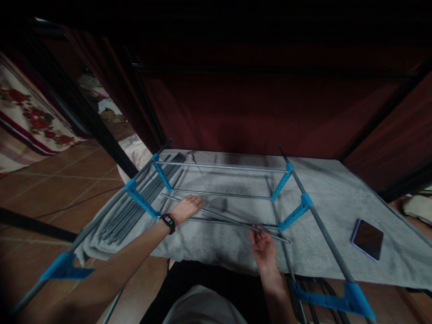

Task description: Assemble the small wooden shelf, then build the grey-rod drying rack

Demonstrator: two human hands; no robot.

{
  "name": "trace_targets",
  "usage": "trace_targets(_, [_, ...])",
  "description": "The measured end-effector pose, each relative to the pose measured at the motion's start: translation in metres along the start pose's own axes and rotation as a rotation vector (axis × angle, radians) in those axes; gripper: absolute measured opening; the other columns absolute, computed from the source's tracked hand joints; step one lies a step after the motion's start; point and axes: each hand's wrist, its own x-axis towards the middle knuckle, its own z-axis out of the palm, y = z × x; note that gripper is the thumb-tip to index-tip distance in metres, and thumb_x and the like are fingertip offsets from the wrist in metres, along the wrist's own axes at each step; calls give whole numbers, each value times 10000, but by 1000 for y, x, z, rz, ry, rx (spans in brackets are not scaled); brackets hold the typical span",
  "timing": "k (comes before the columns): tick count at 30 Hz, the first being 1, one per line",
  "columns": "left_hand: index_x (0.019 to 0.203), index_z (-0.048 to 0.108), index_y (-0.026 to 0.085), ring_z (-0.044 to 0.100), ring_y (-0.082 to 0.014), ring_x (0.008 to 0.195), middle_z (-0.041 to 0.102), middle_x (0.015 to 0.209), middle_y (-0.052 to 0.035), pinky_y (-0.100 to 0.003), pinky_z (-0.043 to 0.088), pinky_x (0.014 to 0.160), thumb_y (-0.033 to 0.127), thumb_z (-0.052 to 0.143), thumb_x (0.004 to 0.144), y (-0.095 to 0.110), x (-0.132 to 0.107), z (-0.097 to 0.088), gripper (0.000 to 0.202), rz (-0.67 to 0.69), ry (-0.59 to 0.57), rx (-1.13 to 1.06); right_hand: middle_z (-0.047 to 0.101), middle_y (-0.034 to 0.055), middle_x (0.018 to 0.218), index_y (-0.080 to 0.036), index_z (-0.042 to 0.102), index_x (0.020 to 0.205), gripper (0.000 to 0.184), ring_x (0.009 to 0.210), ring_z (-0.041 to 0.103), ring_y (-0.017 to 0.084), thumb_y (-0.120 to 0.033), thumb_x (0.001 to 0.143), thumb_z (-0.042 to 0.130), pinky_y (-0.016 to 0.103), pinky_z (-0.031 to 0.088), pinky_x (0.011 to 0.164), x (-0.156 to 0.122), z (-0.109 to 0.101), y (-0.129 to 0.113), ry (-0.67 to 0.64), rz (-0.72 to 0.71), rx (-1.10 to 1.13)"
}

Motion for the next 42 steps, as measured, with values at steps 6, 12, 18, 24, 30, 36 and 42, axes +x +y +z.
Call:
trace_targets(6, [998, 643, 165, 608, -192, 931, 664, 1039, -80, -347, 425, 851, 96, 460, 962, 34, 3, 25, 199, 3, 1, -71, 747, -5, 834, -214, 666, 852, 145, 831, 723, 138, -158, 729, 615, 294, 623, 826, -4, 1, -6, 119, 30, 0])
trace_targets(12, [1043, 628, 165, 602, -196, 928, 654, 1047, -80, -345, 438, 825, 74, 457, 948, 58, 4, 34, 215, -12, 24, -149, 723, -33, 810, -209, 642, 852, 127, 780, 705, 107, -177, 730, 629, 243, 606, 806, 2, -5, -11, 202, 15, -43])
trace_targets(18, [1085, 617, 180, 593, -204, 939, 637, 1068, -80, -345, 449, 821, 70, 432, 945, 82, 1, 29, 257, -71, 58, -262, 696, -58, 763, -225, 642, 824, 104, 709, 675, 84, -174, 734, 639, 193, 580, 716, 0, -9, -12, 235, 10, -48])
trace_targets(24, [1201, 614, 209, 606, -211, 957, 650, 1096, -85, -345, 477, 849, 71, 442, 921, 97, -14, 38, 357, -144, 59, -406, 696, -49, 751, -228, 653, 817, 83, 683, 657, 90, -202, 738, 658, 198, 566, 694, -8, 7, -7, 228, 10, -58])
trace_targets(30, [1235, 627, 225, 640, -212, 949, 680, 1088, -77, -360, 514, 873, 112, 386, 955, 94, -30, 62, 386, -145, 139, -488, 698, -25, 754, -218, 654, 804, 142, 706, 646, 125, -243, 678, 717, 232, 549, 693, -13, 20, 2, 199, 26, -74])
trace_targets(36, [1189, 666, 223, 682, -214, 943, 708, 1101, -63, -349, 550, 858, 297, 374, 1007, 86, -37, 83, 352, -133, 184, -562, 721, 45, 808, -205, 662, 787, 170, 703, 647, 171, -328, 694, 733, 311, 542, 698, -13, 25, 4, 142, 15, -167])
trace_targets(42, [1172, 681, 217, 694, -226, 934, 729, 1060, -63, -365, 565, 853, 300, 373, 997, 84, -40, 85, 364, -172, 269, -556, 694, 2, 738, -203, 660, 856, 155, 681, 658, 141, -306, 749, 702, 283, 562, 690, -11, 29, 9, 87, -38, -218])
